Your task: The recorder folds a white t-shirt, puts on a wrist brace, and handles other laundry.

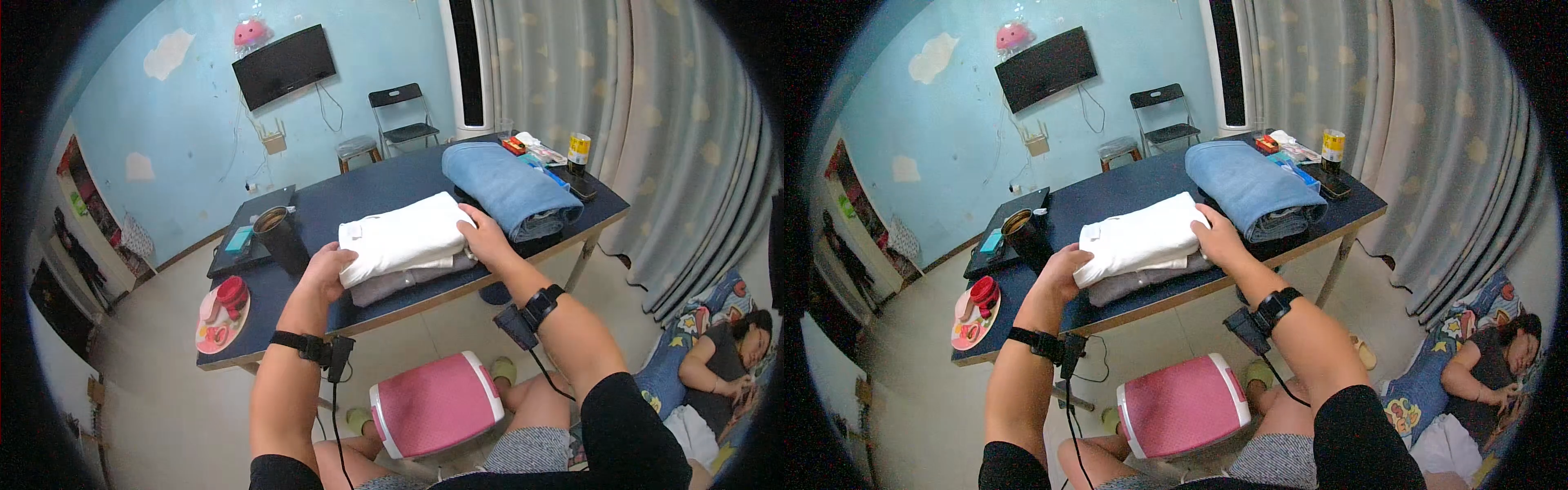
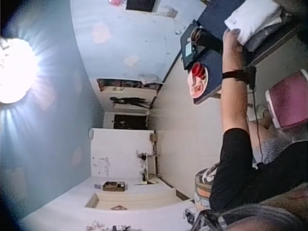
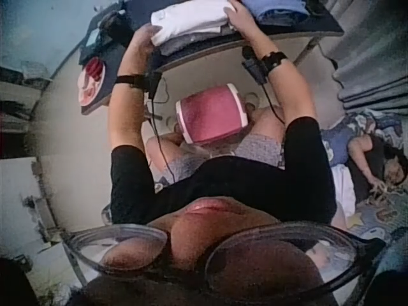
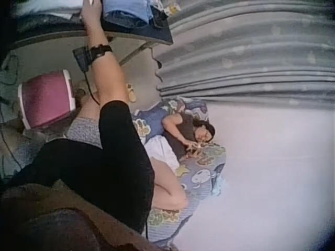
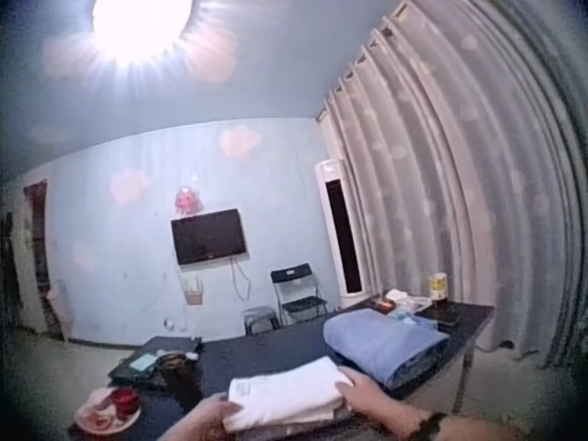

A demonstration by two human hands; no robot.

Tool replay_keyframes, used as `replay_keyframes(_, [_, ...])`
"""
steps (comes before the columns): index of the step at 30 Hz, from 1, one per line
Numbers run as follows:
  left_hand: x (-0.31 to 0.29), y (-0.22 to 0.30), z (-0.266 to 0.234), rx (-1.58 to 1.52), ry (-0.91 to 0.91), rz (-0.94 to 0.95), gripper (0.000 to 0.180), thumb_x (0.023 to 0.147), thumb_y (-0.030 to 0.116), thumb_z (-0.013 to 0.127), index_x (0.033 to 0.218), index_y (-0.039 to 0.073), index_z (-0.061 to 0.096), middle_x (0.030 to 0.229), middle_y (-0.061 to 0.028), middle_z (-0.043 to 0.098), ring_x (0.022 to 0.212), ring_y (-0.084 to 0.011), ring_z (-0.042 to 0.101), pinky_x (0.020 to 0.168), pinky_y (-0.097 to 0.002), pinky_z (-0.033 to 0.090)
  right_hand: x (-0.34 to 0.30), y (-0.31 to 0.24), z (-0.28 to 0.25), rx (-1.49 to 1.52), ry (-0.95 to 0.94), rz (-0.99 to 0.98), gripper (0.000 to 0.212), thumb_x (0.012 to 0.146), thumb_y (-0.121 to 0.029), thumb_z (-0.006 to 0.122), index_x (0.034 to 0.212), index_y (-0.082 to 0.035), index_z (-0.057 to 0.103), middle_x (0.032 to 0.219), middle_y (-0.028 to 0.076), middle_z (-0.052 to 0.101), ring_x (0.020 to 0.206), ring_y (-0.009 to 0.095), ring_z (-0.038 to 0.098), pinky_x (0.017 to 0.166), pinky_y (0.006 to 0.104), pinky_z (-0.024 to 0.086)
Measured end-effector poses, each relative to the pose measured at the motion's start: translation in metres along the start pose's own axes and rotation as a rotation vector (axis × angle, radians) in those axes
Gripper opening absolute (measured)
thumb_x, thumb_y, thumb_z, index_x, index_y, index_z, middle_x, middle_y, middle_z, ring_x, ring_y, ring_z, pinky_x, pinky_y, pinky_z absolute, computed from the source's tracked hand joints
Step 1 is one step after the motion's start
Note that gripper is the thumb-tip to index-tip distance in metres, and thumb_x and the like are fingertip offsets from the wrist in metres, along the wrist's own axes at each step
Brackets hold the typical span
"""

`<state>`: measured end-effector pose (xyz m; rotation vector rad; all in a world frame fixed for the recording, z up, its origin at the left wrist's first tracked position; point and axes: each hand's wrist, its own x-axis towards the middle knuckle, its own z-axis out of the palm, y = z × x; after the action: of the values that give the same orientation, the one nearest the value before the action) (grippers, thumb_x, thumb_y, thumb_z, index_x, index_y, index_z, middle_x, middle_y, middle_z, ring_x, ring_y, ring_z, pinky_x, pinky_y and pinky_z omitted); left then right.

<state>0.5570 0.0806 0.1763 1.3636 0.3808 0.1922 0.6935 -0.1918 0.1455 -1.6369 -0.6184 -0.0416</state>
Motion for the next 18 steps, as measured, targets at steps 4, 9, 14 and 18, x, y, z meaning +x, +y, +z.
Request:
replay_keyframes(4, [-0.018,0.012,0.011,0.002,0.002,0.035,0.057,0.082,0.001,0.054,0.136,-0.002,0.037,0.118,-0.0209,0.057,0.099,-0.0301,0.062,0.080,-0.0407,0.054,-0.008,-0.008,-0.004,-0.004,0.000,0.019,0.043,0.089,-0.024,0.054,0.124,0.000,0.056,0.130,0.024,0.052,0.118,0.031,0.053,0.098,0.0347,0.041])
replay_keyframes(9, [-0.027,0.019,0.021,0.948,0.397,0.702,0.057,0.080,0.021,0.065,0.131,0.003,0.049,0.127,-0.0215,0.052,0.117,-0.0351,0.051,0.097,-0.0427,0.043,-0.022,-0.017,-0.007,-0.482,0.029,-0.319,0.038,0.091,-0.031,0.054,0.114,-0.003,0.064,0.133,0.024,0.048,0.122,0.043,0.044,0.104,0.0446,0.034])
replay_keyframes(14, [-0.050,0.005,0.076,1.530,0.180,0.657,0.061,0.086,0.045,0.059,0.135,0.011,0.047,0.135,-0.0220,0.047,0.127,-0.0389,0.042,0.103,-0.0471,0.037,-0.032,-0.045,0.009,-0.999,-0.135,-0.673,0.058,0.085,-0.048,0.057,0.130,-0.011,0.052,0.137,0.020,0.044,0.128,0.041,0.038,0.104,0.0560,0.028])
replay_keyframes(18, [-0.068,-0.019,0.078,1.550,0.189,0.556,0.072,0.081,0.052,0.062,0.137,0.010,0.042,0.138,-0.0217,0.043,0.129,-0.0402,0.040,0.101,-0.0475,0.040,-0.053,-0.036,0.009,-1.106,-0.266,-0.594,0.068,0.082,-0.055,0.058,0.134,-0.014,0.048,0.141,0.018,0.042,0.133,0.039,0.031,0.104,0.0573,0.026])
